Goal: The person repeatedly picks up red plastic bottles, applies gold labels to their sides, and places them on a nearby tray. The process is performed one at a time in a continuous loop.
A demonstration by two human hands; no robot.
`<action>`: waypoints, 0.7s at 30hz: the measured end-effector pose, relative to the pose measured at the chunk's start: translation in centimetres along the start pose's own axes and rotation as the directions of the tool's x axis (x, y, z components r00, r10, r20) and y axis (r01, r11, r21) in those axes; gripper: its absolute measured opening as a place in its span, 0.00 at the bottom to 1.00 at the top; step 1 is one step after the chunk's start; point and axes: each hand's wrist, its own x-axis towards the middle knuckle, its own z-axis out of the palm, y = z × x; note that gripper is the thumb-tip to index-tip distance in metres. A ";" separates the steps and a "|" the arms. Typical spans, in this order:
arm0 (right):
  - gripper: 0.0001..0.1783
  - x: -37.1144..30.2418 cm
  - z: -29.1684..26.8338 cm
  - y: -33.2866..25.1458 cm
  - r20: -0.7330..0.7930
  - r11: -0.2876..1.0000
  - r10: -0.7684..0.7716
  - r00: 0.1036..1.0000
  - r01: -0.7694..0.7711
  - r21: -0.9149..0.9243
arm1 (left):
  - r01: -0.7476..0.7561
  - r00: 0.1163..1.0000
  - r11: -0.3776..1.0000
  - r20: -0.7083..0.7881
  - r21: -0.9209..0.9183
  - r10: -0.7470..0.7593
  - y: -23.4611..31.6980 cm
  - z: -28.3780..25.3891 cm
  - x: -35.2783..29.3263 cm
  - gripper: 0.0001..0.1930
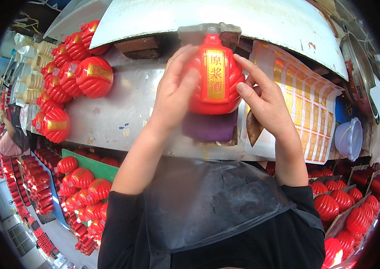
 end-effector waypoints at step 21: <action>0.29 1.3 -1.1 -2.0 -0.055 1.000 0.000 0.999 -0.001 -0.026 | -0.054 0.997 0.971 -0.043 0.232 0.066 1.1 -0.2 1.5 0.47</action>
